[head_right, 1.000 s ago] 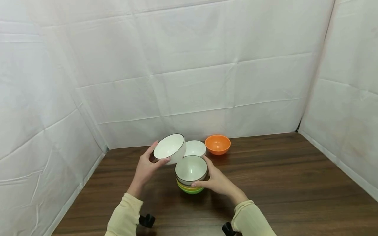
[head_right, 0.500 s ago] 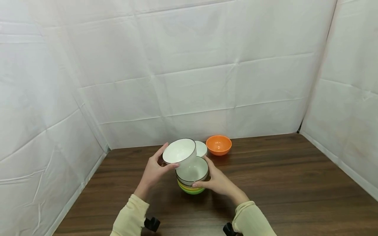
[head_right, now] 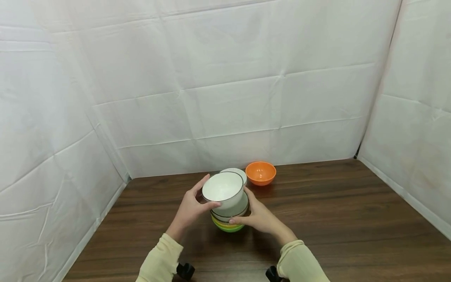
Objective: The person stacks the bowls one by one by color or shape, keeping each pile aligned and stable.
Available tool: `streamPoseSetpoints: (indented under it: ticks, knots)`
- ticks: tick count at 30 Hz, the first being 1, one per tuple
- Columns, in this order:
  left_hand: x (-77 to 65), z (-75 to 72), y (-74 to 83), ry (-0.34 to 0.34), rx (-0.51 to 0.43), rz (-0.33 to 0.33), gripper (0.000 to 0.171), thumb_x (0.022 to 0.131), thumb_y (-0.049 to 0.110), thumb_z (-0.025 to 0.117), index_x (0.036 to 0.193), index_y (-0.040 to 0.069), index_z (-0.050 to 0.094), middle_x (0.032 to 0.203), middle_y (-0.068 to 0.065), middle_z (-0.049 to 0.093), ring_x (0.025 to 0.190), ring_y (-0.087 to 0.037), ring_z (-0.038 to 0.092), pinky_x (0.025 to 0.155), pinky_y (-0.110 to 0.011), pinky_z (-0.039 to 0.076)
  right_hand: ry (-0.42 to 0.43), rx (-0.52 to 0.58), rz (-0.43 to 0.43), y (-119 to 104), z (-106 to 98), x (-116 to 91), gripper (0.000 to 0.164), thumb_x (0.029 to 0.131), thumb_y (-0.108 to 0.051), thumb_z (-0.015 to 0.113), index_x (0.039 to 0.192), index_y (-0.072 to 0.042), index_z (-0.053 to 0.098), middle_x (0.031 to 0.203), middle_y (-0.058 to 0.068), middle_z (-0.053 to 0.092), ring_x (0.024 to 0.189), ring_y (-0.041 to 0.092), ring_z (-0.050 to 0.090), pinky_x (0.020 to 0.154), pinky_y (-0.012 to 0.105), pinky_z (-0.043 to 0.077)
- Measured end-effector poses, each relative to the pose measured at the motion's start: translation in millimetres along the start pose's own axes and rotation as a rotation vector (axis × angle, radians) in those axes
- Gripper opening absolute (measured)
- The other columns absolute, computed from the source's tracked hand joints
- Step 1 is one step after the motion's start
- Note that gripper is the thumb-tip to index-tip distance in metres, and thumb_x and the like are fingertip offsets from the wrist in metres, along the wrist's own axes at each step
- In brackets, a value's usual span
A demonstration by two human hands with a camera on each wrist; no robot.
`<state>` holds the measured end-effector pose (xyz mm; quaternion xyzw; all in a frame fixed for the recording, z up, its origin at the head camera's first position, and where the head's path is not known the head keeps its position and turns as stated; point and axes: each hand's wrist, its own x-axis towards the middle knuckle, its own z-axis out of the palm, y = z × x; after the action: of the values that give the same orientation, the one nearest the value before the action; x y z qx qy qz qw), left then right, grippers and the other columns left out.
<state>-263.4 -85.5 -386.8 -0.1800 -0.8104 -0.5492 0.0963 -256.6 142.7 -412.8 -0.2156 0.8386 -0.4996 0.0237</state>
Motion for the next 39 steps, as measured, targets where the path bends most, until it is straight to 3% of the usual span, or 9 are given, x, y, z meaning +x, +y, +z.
streamPoseSetpoints:
  ticks: [14,22,39]
  knots:
    - [-5.1,6.2,-9.5,-0.05,0.031,-0.008,0.096,0.069,0.036,0.084,0.147,0.009,0.037,0.15,-0.01,0.041,0.133,-0.023,0.041,0.11,-0.048,0.037,0.0,0.019,0.014,-3,2,4,0.104,0.077,-0.034,0.078,0.151,-0.008,0.01,0.155,0.019,0.025,0.139,0.035,0.026,0.113,0.065,0.021]
    - [-6.0,5.0,-10.0,-0.063,0.059,-0.028,0.095,0.07,0.038,0.083,0.147,0.009,0.036,0.151,-0.012,0.039,0.134,-0.025,0.04,0.109,-0.049,0.038,0.008,0.072,0.037,-10,0,6,0.094,0.085,-0.035,0.07,0.152,-0.009,0.01,0.155,0.018,0.025,0.138,0.037,0.027,0.112,0.067,0.021]
    - [-8.2,2.5,-4.2,-0.087,0.085,-0.065,0.096,0.07,0.042,0.081,0.148,0.01,0.034,0.15,-0.014,0.04,0.133,-0.028,0.041,0.107,-0.05,0.04,0.022,0.034,0.058,-13,-2,6,0.09,0.084,-0.04,0.07,0.151,-0.012,0.017,0.154,0.017,0.03,0.137,0.037,0.03,0.11,0.067,0.027]
